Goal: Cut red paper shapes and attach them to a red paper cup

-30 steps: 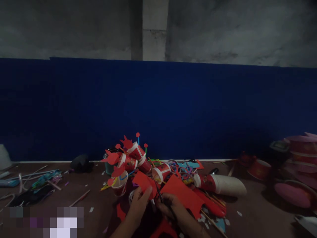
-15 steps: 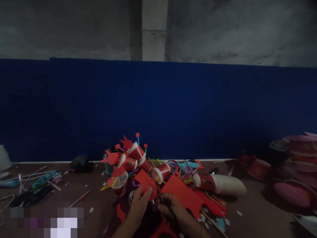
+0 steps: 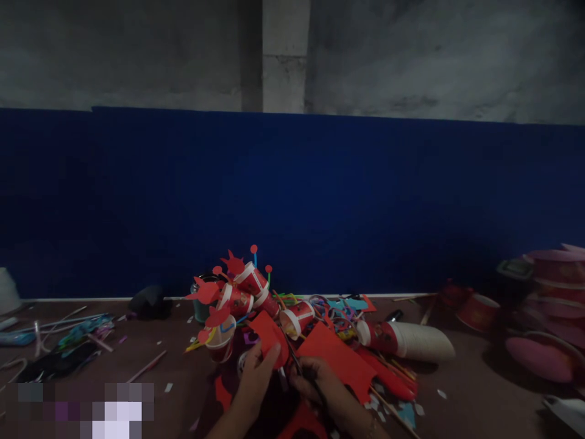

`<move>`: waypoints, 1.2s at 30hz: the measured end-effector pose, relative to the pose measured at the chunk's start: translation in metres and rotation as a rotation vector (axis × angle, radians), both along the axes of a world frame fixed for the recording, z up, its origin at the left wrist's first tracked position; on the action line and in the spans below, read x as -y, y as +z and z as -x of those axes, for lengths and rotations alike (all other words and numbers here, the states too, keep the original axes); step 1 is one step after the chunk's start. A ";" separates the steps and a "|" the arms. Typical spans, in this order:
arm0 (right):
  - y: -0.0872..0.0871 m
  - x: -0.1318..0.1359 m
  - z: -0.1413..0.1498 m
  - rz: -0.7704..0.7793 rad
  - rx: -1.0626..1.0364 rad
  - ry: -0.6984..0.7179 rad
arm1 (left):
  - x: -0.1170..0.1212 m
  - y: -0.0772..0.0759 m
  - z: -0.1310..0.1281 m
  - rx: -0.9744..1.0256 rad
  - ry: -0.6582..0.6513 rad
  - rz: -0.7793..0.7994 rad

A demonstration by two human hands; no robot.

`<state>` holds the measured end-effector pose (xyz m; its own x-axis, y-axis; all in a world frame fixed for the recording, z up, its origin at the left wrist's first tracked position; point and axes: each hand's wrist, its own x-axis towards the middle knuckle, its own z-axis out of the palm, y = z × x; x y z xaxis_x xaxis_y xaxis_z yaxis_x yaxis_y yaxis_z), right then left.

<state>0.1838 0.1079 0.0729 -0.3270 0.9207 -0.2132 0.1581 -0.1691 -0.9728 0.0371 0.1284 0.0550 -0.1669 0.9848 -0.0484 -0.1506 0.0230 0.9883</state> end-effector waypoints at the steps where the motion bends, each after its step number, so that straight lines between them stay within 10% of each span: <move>1: 0.001 0.001 0.000 -0.002 0.008 0.009 | 0.000 0.000 0.000 -0.001 0.006 -0.006; 36: 0.000 -0.001 -0.002 0.010 0.028 0.031 | 0.003 0.012 -0.001 0.061 -0.056 -0.055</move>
<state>0.1855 0.1087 0.0724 -0.3495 0.9078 -0.2319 0.1904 -0.1735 -0.9662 0.0384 0.1256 0.0671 -0.1101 0.9939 -0.0022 -0.2111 -0.0212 0.9772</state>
